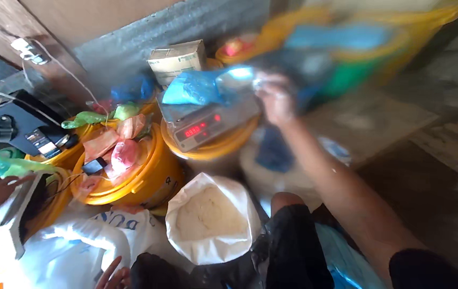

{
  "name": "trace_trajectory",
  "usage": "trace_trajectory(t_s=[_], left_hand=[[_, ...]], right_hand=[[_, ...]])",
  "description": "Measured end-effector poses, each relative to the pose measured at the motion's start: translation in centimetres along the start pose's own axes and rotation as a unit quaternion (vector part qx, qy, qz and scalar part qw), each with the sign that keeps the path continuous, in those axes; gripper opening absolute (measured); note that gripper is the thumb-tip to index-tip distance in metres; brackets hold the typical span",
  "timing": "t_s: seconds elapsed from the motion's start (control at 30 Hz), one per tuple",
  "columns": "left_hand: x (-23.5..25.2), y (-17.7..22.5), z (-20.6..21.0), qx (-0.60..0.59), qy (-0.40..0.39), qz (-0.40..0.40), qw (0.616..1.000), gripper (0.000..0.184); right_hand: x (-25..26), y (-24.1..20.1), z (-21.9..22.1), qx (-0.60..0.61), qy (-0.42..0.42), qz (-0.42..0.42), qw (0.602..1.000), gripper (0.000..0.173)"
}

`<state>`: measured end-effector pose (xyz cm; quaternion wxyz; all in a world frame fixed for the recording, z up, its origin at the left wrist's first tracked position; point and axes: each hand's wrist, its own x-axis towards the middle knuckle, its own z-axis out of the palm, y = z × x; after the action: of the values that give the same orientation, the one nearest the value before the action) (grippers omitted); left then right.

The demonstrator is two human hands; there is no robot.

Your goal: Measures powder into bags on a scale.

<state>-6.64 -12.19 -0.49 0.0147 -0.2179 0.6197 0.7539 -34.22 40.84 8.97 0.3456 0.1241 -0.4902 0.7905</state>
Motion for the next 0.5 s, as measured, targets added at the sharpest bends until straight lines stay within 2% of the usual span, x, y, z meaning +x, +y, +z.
trace_trajectory(t_s=[0.1, 0.2, 0.27, 0.4, 0.5], left_hand=[[-0.1, -1.5, -0.5, 0.020, 0.071, -0.010, 0.997, 0.032], [-0.4, -1.7, 0.1, 0.002, 0.087, -0.009, 0.996, 0.033], [-0.4, -2.0, 0.6, -0.009, 0.083, -0.005, 0.996, 0.033], [0.0, -3.2, 1.2, -0.018, 0.059, -0.003, 0.998, 0.034], [0.0, -3.4, 1.8, -0.021, 0.045, -0.007, 0.999, 0.035]], right_hand=[[-2.3, -1.7, -3.1, 0.019, -0.057, -0.005, 0.998, 0.025], [-3.7, -4.3, -5.8, 0.055, -0.110, -0.006, 0.992, 0.021], [-5.2, -6.5, -6.7, 0.032, -0.145, 0.019, 0.989, 0.018], [-9.9, -8.4, -4.5, -0.007, -0.245, 0.102, 0.964, 0.016], [-15.0, -6.0, -1.7, -0.096, -0.314, 0.199, 0.923, 0.016]])
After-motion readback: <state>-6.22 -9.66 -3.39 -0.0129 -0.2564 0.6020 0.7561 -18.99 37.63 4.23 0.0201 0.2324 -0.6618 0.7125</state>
